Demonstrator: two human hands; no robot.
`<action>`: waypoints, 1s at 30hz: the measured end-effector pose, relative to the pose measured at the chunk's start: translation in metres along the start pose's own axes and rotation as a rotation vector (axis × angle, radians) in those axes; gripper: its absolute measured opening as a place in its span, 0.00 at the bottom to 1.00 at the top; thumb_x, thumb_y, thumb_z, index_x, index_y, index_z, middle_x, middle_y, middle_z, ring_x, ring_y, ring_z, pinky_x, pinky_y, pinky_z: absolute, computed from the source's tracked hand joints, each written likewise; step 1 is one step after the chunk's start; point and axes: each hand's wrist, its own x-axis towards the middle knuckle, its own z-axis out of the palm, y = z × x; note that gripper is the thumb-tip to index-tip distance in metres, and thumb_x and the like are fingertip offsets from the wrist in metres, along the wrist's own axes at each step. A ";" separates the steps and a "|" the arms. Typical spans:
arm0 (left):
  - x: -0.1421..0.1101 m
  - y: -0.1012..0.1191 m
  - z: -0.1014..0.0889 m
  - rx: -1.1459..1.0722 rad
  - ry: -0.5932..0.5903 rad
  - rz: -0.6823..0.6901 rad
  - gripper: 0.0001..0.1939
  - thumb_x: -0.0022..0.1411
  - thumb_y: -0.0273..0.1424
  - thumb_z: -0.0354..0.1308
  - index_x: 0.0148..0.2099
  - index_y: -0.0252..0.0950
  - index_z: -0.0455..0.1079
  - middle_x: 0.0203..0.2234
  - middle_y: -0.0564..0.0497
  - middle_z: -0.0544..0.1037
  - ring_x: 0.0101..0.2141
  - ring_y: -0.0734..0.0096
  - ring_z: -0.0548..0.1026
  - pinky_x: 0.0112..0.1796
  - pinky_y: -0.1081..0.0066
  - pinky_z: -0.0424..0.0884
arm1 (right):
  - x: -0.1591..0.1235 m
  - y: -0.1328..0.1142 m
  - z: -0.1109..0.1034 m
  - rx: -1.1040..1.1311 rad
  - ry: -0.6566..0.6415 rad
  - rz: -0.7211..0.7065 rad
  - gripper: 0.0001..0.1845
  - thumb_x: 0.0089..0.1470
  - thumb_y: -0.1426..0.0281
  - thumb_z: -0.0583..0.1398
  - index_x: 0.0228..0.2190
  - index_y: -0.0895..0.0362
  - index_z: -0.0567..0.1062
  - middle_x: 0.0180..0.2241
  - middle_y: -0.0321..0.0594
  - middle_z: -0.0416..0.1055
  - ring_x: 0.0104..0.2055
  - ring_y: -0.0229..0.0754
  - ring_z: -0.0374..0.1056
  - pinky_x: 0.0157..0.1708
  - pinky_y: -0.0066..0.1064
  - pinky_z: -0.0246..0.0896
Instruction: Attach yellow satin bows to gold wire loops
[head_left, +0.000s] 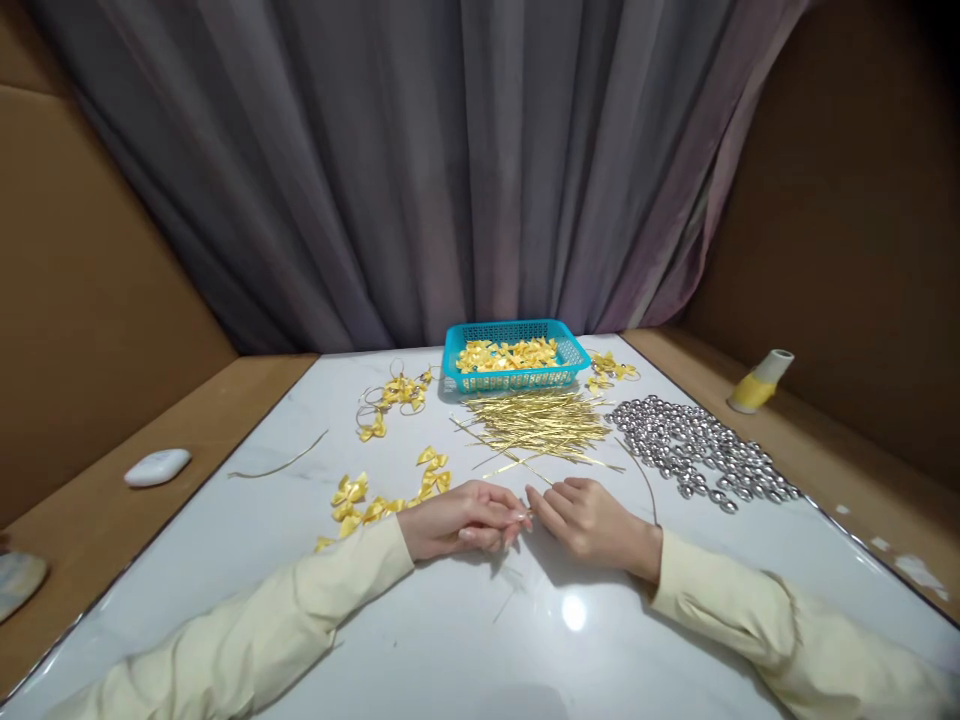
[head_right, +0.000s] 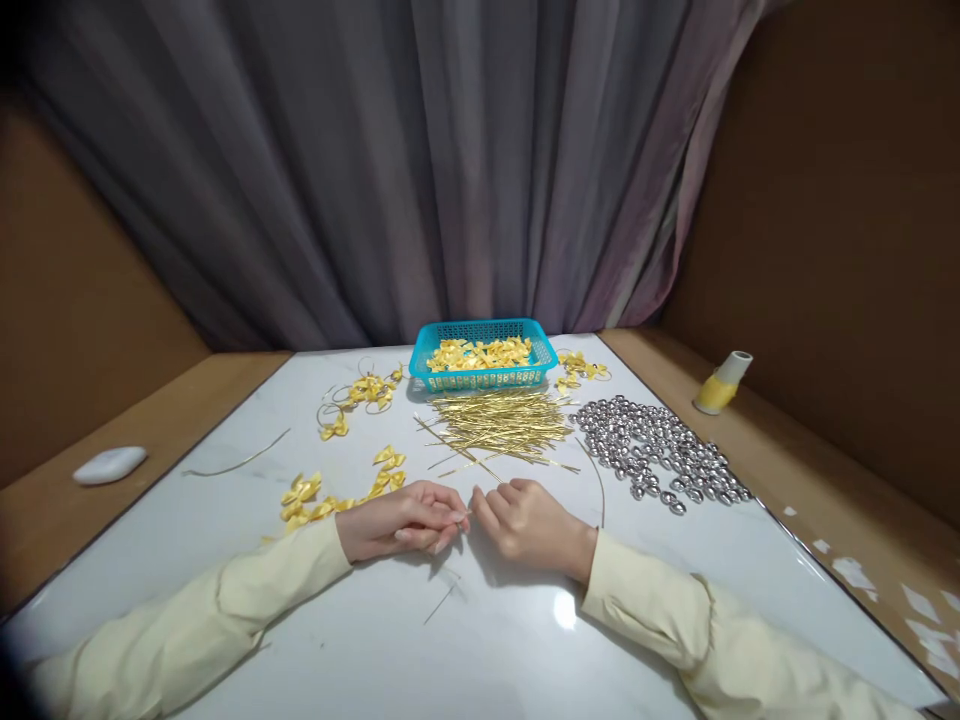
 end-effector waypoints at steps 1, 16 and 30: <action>0.000 0.000 -0.001 0.006 0.001 -0.003 0.08 0.52 0.29 0.59 0.33 0.28 0.71 0.18 0.52 0.72 0.10 0.90 0.48 0.17 0.77 0.44 | 0.000 0.000 0.000 0.009 0.006 0.013 0.14 0.54 0.78 0.47 0.39 0.71 0.68 0.19 0.41 0.65 0.21 0.38 0.62 0.20 0.31 0.50; -0.002 0.005 0.000 0.068 -0.053 -0.034 0.10 0.52 0.30 0.60 0.35 0.29 0.66 0.16 0.52 0.72 0.11 0.89 0.47 0.17 0.78 0.43 | 0.004 -0.003 0.004 0.095 -0.120 0.211 0.04 0.41 0.75 0.50 0.20 0.59 0.64 0.16 0.37 0.65 0.17 0.34 0.57 0.20 0.30 0.38; -0.001 0.002 -0.005 0.139 -0.043 -0.023 0.09 0.54 0.31 0.58 0.32 0.27 0.71 0.17 0.52 0.71 0.10 0.89 0.47 0.16 0.76 0.42 | 0.005 -0.005 -0.001 0.142 -0.237 0.260 0.05 0.42 0.75 0.52 0.23 0.60 0.68 0.18 0.37 0.68 0.18 0.35 0.59 0.21 0.29 0.38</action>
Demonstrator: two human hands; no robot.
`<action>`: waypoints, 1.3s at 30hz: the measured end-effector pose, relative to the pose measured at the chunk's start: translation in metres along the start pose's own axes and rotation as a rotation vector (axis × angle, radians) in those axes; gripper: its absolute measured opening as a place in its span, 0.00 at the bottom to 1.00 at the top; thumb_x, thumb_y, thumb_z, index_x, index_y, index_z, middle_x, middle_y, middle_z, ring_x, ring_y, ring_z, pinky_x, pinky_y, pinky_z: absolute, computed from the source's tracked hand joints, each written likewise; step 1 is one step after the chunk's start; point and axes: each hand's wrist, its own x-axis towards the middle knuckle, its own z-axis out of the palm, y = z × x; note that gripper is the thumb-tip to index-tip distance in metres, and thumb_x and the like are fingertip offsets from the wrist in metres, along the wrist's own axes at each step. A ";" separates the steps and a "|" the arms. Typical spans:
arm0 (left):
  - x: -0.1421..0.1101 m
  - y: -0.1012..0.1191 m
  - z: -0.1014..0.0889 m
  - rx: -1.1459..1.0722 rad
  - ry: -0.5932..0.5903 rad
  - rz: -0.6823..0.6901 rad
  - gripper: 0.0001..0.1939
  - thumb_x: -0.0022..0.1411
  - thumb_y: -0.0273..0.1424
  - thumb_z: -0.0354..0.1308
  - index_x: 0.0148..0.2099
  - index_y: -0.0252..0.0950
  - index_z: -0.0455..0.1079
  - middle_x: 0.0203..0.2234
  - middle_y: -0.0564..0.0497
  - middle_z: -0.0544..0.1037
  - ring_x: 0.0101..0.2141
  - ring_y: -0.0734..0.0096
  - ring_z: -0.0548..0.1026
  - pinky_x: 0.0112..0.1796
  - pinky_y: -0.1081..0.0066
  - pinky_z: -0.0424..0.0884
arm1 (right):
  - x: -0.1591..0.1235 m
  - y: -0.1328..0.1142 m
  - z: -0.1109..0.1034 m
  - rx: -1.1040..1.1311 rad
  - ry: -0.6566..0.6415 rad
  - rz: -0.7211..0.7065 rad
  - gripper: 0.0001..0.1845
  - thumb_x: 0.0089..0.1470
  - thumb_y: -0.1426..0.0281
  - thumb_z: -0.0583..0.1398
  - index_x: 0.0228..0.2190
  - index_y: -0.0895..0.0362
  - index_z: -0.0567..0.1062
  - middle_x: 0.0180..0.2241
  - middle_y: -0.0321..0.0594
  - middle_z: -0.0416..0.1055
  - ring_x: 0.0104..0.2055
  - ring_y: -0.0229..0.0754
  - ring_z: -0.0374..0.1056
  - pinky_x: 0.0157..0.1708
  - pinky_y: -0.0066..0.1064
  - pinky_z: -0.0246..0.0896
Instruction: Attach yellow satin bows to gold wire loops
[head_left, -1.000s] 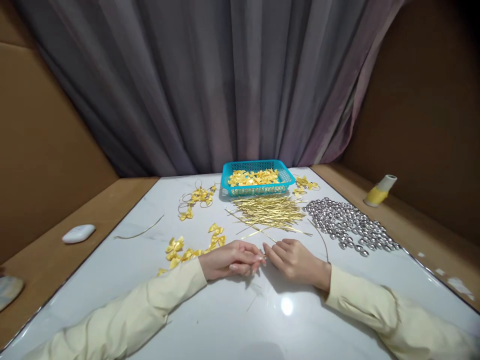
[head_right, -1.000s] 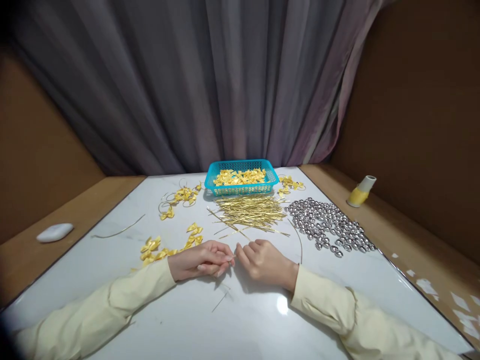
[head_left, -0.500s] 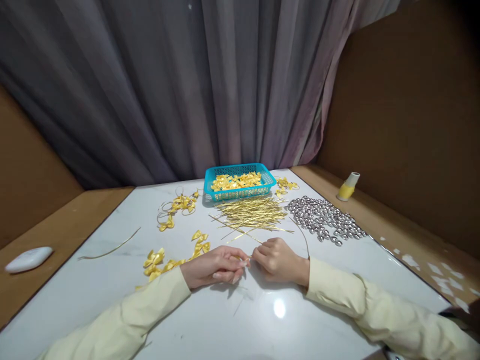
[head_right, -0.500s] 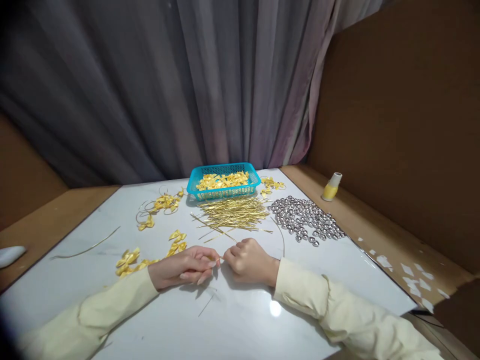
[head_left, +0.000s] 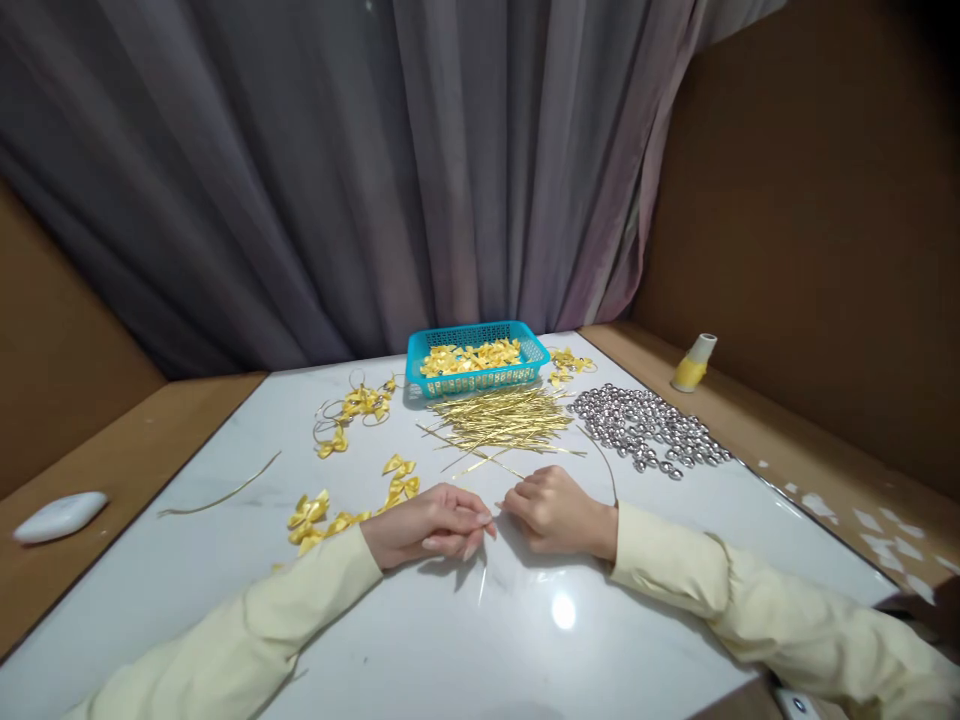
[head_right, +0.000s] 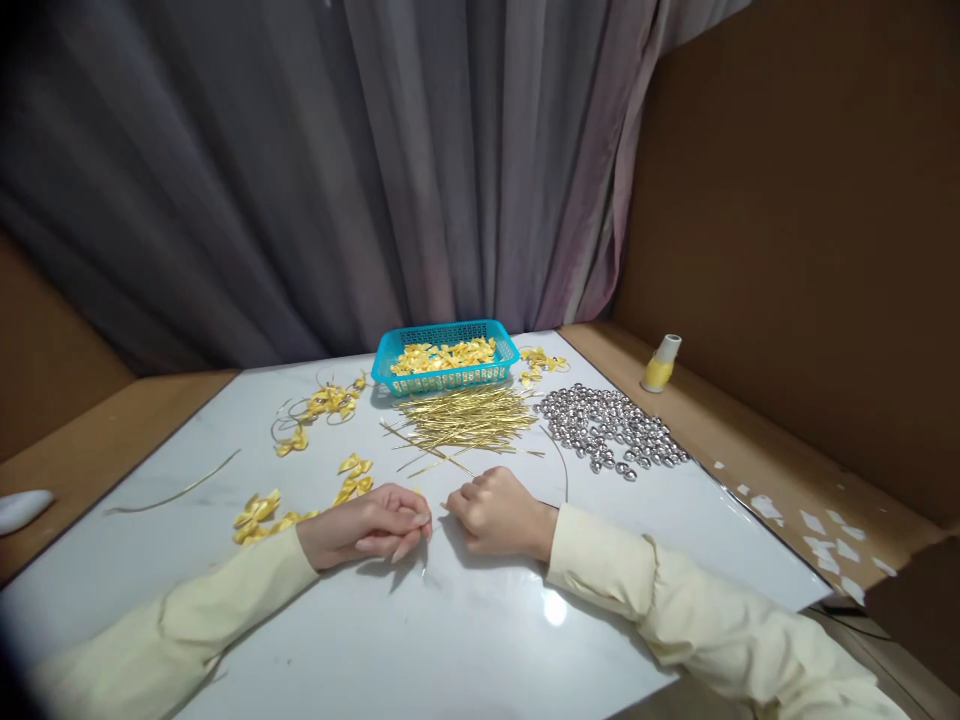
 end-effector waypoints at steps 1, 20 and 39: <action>0.001 -0.001 0.001 -0.030 0.027 0.021 0.10 0.54 0.31 0.58 0.32 0.27 0.72 0.17 0.52 0.71 0.10 0.90 0.47 0.16 0.77 0.43 | 0.000 0.000 0.000 -0.003 -0.004 -0.003 0.05 0.42 0.75 0.52 0.22 0.60 0.68 0.18 0.37 0.68 0.18 0.35 0.59 0.21 0.29 0.38; 0.000 -0.002 0.032 0.148 0.397 0.186 0.15 0.54 0.37 0.57 0.33 0.28 0.73 0.22 0.51 0.71 0.14 0.86 0.49 0.19 0.75 0.45 | -0.004 -0.008 0.001 -0.036 0.016 -0.084 0.07 0.43 0.75 0.51 0.25 0.62 0.68 0.17 0.37 0.67 0.16 0.36 0.60 0.19 0.30 0.38; 0.002 0.008 0.027 0.956 0.306 0.344 0.13 0.63 0.29 0.43 0.31 0.33 0.66 0.21 0.54 0.70 0.24 0.77 0.66 0.30 0.78 0.60 | -0.005 0.001 -0.001 0.052 -0.061 -0.055 0.08 0.46 0.79 0.51 0.28 0.60 0.69 0.21 0.38 0.67 0.20 0.35 0.58 0.22 0.30 0.41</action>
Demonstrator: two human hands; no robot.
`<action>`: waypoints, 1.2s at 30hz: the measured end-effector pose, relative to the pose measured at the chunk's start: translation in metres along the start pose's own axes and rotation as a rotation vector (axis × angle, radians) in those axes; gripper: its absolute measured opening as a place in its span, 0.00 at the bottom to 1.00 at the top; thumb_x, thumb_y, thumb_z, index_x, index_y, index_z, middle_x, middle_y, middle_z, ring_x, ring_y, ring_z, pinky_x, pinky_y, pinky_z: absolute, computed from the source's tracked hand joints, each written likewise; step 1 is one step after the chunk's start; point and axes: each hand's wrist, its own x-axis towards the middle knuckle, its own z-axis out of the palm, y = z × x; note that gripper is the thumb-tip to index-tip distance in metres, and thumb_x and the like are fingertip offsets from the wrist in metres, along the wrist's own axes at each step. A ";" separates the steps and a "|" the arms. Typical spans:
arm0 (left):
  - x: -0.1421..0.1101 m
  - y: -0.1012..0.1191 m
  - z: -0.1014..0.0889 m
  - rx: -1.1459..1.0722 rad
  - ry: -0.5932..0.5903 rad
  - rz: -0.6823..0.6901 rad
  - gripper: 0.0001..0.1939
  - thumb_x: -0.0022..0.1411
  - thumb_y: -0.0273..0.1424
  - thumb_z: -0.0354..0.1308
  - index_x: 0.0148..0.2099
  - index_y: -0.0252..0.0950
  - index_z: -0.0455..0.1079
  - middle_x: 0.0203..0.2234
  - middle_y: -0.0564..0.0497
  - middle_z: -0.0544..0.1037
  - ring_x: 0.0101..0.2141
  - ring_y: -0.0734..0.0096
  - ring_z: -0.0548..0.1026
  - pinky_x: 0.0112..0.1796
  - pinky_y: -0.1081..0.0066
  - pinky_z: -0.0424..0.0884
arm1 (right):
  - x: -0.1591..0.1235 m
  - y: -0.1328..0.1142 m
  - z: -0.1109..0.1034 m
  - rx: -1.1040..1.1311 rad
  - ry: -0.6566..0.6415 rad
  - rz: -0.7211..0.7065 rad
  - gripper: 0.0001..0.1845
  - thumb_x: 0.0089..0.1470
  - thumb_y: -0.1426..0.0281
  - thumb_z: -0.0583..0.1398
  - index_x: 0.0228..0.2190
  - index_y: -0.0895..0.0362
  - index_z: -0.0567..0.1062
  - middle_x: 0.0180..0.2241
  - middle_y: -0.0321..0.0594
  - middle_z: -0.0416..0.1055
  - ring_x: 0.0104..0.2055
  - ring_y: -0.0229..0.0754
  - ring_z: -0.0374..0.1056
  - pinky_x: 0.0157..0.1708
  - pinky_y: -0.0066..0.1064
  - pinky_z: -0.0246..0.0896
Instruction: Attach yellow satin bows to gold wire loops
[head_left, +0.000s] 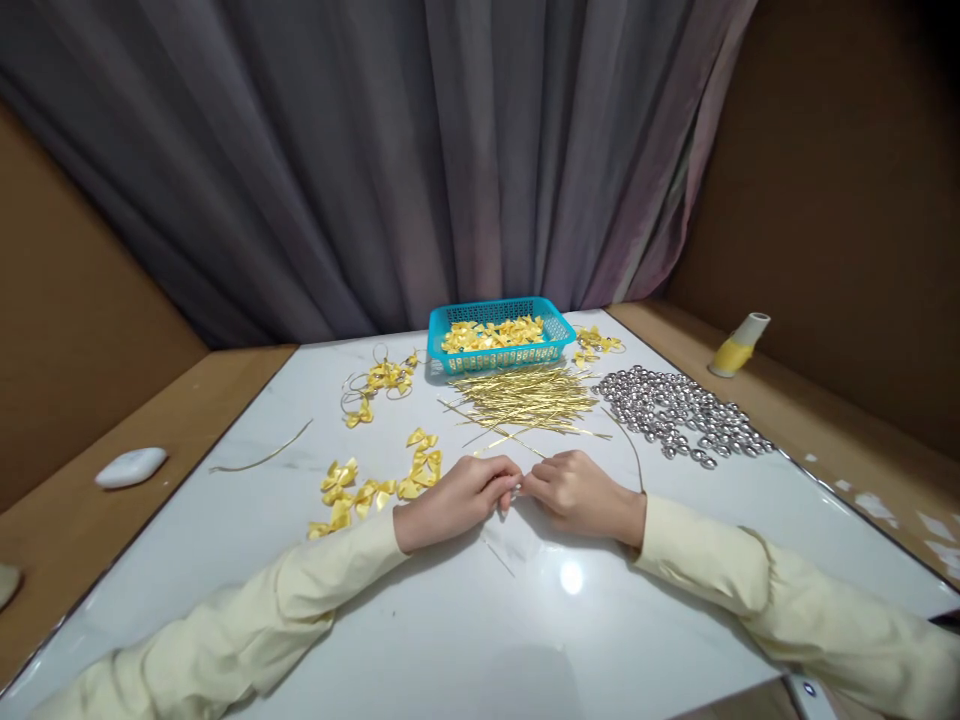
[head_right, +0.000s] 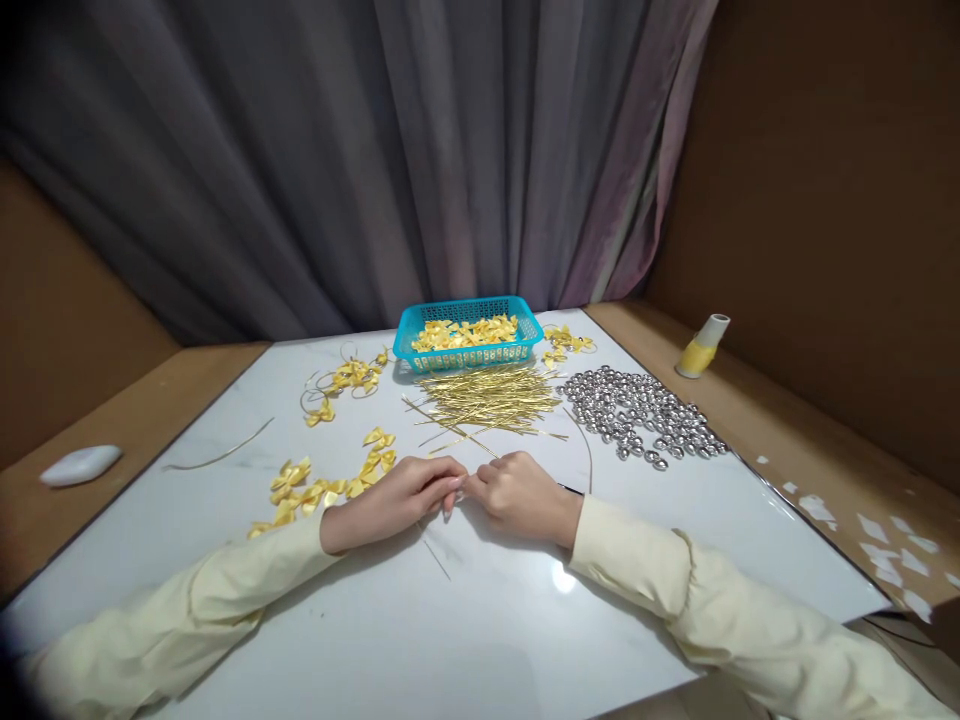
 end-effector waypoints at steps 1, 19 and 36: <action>0.000 0.000 0.000 0.016 -0.005 0.013 0.12 0.63 0.29 0.42 0.32 0.34 0.65 0.21 0.54 0.70 0.24 0.77 0.66 0.30 0.78 0.60 | 0.000 0.001 -0.001 0.019 -0.002 0.013 0.09 0.45 0.79 0.51 0.29 0.60 0.69 0.22 0.37 0.68 0.20 0.35 0.57 0.22 0.30 0.41; -0.001 -0.003 0.002 0.116 -0.003 0.073 0.12 0.63 0.29 0.44 0.35 0.34 0.69 0.23 0.52 0.74 0.26 0.75 0.70 0.30 0.78 0.63 | 0.001 0.000 -0.005 0.174 -0.057 0.115 0.06 0.48 0.79 0.50 0.28 0.58 0.64 0.23 0.35 0.67 0.21 0.34 0.58 0.22 0.27 0.41; 0.001 0.003 0.006 -0.411 0.215 -0.174 0.14 0.59 0.36 0.50 0.28 0.31 0.67 0.17 0.56 0.67 0.16 0.83 0.54 0.18 0.78 0.50 | 0.003 0.003 -0.014 0.671 0.275 0.305 0.08 0.56 0.66 0.54 0.35 0.57 0.68 0.32 0.38 0.69 0.29 0.35 0.62 0.28 0.25 0.56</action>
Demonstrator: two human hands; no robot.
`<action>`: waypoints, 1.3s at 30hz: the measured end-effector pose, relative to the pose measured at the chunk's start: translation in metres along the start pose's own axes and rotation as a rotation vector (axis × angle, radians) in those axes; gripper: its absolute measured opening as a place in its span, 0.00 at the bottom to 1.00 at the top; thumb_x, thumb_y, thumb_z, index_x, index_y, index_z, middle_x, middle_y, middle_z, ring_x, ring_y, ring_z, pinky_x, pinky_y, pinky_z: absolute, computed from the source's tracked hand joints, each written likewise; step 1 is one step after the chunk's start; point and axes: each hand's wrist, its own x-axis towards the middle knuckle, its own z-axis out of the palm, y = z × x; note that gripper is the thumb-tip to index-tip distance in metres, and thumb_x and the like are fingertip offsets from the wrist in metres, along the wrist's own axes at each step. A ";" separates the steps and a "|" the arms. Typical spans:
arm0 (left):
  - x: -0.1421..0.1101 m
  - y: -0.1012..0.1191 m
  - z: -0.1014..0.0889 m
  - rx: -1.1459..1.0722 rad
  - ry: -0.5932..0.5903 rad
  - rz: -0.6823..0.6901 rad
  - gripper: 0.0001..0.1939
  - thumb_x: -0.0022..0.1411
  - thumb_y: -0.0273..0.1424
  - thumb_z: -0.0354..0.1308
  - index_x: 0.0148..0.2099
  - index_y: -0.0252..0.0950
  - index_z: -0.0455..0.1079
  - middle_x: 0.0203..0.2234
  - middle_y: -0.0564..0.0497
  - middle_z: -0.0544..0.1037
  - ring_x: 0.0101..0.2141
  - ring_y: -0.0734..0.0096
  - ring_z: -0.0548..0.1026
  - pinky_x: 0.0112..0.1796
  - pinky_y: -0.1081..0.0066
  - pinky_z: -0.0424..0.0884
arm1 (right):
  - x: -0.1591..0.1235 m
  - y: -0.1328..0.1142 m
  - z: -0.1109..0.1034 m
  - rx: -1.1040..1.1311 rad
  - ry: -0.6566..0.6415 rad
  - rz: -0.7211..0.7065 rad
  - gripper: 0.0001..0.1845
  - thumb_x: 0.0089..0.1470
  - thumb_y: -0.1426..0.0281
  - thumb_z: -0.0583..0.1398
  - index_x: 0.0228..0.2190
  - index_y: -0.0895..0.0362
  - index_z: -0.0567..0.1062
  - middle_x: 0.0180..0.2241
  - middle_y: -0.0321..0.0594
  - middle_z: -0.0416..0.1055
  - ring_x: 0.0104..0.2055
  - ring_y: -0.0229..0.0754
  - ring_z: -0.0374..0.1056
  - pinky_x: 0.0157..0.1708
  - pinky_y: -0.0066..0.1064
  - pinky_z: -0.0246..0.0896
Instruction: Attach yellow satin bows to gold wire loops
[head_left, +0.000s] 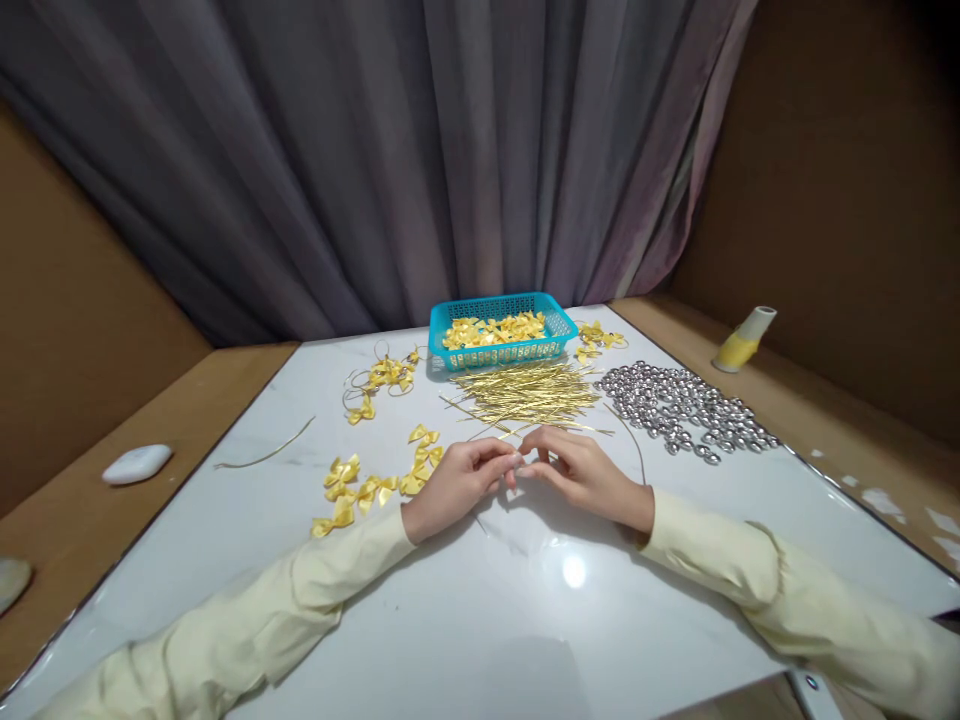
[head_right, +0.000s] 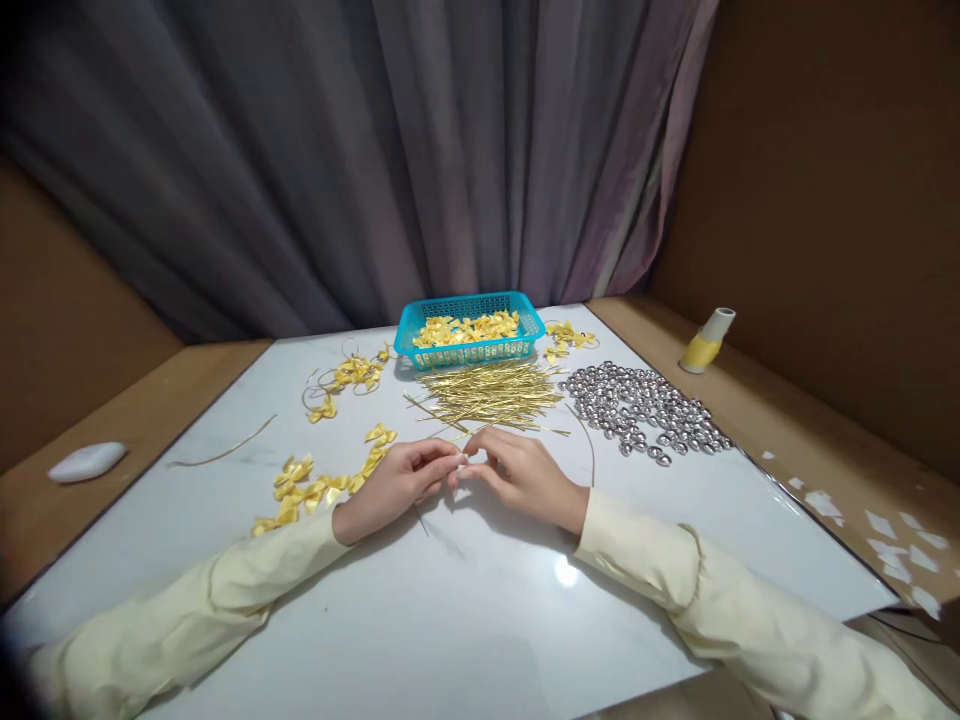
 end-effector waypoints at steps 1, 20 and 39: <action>0.000 0.000 0.000 -0.023 -0.005 -0.011 0.14 0.59 0.36 0.50 0.28 0.31 0.67 0.17 0.56 0.66 0.16 0.83 0.53 0.18 0.78 0.49 | 0.000 0.000 0.001 0.011 -0.006 0.012 0.08 0.55 0.66 0.55 0.35 0.57 0.68 0.31 0.38 0.68 0.28 0.35 0.62 0.27 0.25 0.55; -0.004 -0.014 0.003 0.129 -0.053 0.116 0.13 0.62 0.37 0.46 0.36 0.32 0.66 0.23 0.52 0.72 0.21 0.79 0.60 0.23 0.77 0.57 | 0.003 0.001 0.005 0.288 -0.044 0.221 0.01 0.50 0.73 0.57 0.29 0.58 0.67 0.26 0.35 0.67 0.28 0.34 0.63 0.25 0.23 0.56; -0.003 -0.015 0.003 0.160 0.001 0.084 0.14 0.60 0.36 0.49 0.40 0.32 0.70 0.21 0.52 0.73 0.21 0.78 0.64 0.22 0.78 0.59 | 0.002 0.005 0.005 0.293 -0.062 0.214 0.04 0.53 0.72 0.55 0.30 0.58 0.69 0.22 0.33 0.66 0.22 0.32 0.61 0.24 0.24 0.58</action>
